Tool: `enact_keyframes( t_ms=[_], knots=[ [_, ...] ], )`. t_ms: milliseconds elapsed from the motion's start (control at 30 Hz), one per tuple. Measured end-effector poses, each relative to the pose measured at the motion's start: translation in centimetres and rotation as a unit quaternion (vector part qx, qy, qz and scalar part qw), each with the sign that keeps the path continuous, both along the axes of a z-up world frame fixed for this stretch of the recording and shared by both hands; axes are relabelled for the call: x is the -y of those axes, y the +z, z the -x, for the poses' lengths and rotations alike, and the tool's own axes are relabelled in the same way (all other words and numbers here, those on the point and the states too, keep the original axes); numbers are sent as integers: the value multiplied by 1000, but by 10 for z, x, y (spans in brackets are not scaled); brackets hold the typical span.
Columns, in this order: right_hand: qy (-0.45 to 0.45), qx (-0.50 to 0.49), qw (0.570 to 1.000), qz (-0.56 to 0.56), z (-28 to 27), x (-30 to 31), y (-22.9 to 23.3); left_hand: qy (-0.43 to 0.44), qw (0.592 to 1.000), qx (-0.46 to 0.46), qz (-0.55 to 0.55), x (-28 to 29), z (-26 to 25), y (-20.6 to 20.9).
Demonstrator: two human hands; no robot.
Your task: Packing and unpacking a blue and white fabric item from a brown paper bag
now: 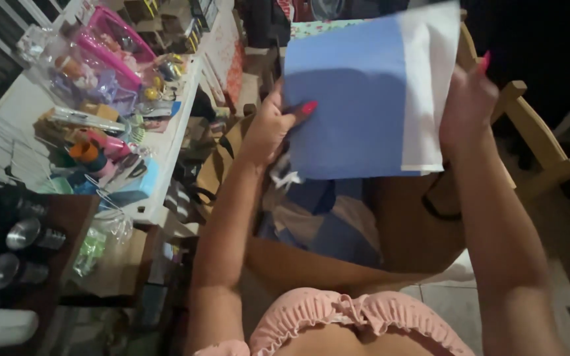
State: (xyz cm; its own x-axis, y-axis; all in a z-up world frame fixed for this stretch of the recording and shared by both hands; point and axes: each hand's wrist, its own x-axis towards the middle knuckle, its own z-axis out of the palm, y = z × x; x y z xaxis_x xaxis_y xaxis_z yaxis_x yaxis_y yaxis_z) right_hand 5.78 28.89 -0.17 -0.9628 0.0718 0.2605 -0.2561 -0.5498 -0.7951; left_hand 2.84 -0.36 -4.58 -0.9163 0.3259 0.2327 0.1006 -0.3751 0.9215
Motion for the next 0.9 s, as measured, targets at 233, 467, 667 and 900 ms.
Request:
enact_keyframes(
  t_ms=[233,467,667,900],
  knots=[
    [-49,171,973,-147,-9,-22,-87,-28,998,-5,63,25,-12,-12],
    [-30,248,952,-178,-46,2,-41,-71,994,39,70,39,-75,30],
    [49,162,970,-173,-59,14,-28,-3,998,43,51,37,-148,49],
    [100,228,929,-273,-108,45,-3,140,988,51,-50,35,-237,16]
  ],
)
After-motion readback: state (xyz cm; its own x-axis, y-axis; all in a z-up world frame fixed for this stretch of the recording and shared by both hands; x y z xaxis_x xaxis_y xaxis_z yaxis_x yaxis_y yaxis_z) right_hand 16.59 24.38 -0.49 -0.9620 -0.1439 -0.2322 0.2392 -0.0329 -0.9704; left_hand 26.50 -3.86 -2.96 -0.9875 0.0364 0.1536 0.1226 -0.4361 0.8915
